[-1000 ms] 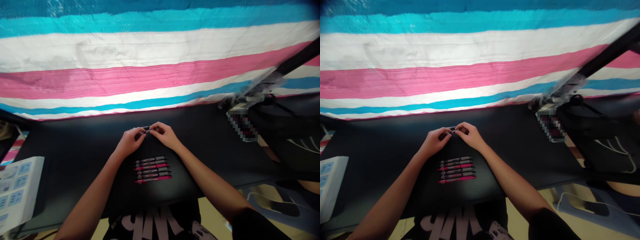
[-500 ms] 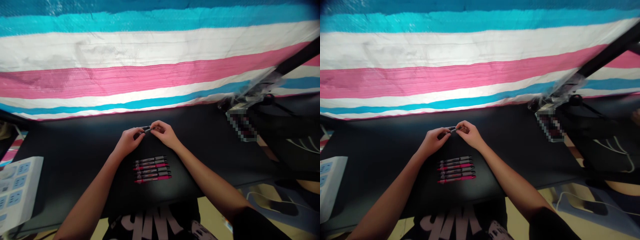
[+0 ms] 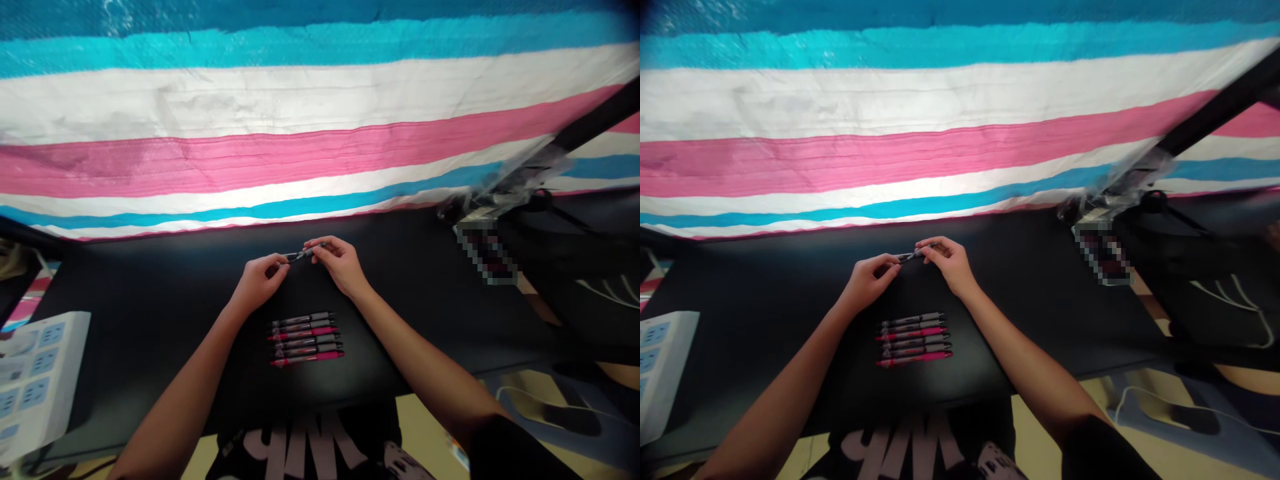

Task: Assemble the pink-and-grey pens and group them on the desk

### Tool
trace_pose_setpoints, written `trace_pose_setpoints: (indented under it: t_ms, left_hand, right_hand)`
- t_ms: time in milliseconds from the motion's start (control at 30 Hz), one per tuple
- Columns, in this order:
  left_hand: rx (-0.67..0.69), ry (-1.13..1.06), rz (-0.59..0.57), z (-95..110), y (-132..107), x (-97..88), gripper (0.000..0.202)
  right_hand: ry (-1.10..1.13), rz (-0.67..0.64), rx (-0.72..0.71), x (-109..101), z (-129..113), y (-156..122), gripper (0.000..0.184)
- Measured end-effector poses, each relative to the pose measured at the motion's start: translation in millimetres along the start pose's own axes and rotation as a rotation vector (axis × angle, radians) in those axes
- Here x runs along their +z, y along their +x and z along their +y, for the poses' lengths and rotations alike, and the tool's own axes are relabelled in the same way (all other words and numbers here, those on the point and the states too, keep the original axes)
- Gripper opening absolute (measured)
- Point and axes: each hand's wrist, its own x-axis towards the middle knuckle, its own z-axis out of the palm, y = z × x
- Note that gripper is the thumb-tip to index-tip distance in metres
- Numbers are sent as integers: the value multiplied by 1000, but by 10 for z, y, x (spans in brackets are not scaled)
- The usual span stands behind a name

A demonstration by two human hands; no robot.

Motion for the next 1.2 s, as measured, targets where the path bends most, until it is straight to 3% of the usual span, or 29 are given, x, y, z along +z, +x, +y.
trace_pose_setpoints:
  t_ms: [267,467,600,767,1000,1200]
  left_hand:
    - [-17,1,13,-8,5,-2,17]
    - [-14,15,10,-10,0,-2,16]
    - [5,21,10,4,-3,0,15]
    - [40,30,-10,4,-1,1,13]
    - [40,22,-17,-4,-9,7,13]
    - [95,15,21,-7,-9,16,14]
  right_hand:
    - [236,124,55,-39,10,58,35]
    - [173,69,76,-29,18,45,25]
    - [130,-42,62,-14,21,9,13]
    - [-35,-161,58,5,45,-33,21]
    - [276,-116,90,26,-13,-16,16]
    - [288,-45,108,20,-8,13,13]
